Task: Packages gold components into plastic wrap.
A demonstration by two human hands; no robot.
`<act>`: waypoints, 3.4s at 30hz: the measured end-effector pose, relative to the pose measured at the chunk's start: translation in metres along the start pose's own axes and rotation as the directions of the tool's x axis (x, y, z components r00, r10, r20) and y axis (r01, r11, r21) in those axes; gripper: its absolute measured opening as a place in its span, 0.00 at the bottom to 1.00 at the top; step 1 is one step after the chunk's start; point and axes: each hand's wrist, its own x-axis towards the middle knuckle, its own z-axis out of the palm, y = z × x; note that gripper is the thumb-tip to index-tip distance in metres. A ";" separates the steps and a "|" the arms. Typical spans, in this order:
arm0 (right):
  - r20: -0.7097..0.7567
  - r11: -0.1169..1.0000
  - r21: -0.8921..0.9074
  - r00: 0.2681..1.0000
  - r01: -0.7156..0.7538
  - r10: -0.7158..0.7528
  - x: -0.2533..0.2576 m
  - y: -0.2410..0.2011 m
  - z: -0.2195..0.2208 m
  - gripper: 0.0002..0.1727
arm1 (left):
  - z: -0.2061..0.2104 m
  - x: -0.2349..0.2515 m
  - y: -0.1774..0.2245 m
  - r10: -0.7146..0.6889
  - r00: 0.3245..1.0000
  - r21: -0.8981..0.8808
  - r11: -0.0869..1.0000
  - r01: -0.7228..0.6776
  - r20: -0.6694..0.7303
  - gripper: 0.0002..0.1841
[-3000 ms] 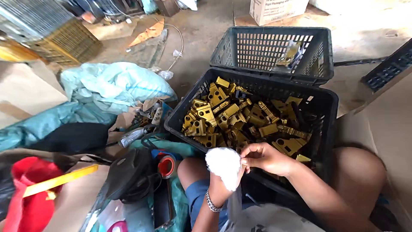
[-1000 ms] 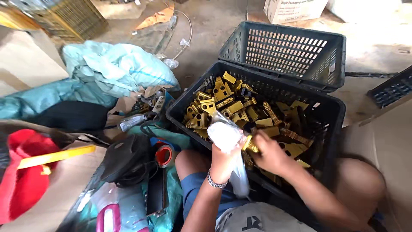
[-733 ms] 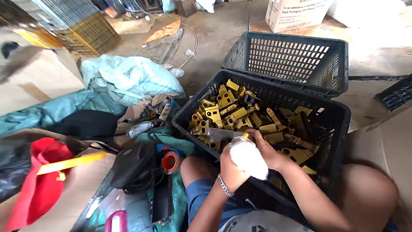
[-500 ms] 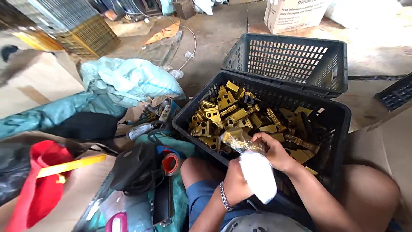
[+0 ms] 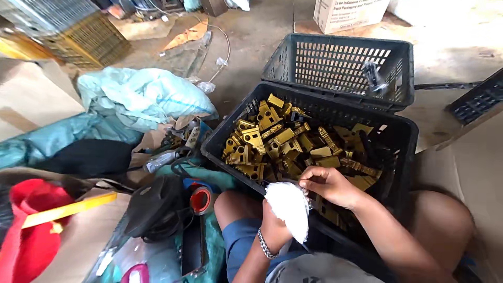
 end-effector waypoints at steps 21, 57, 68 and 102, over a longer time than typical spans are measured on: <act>0.000 0.940 0.240 0.969 -0.241 0.249 -0.027 0.018 0.004 0.06 | -0.028 0.027 -0.008 -0.103 0.978 0.198 0.978 0.066 0.182 0.23; -0.431 0.701 0.696 0.871 0.155 0.235 -0.005 0.014 -0.065 0.40 | -0.019 0.054 -0.023 -0.025 0.977 0.263 0.961 0.082 -0.211 0.21; -0.312 0.817 -0.575 0.933 -0.035 -0.179 0.002 0.022 0.016 0.30 | 0.020 0.063 0.008 -0.440 0.872 -0.328 0.874 0.359 -0.215 0.18; -0.322 0.764 -0.617 0.825 0.188 -0.464 0.024 0.000 0.004 0.34 | 0.015 0.031 0.012 0.041 0.986 0.250 0.968 0.001 -0.164 0.20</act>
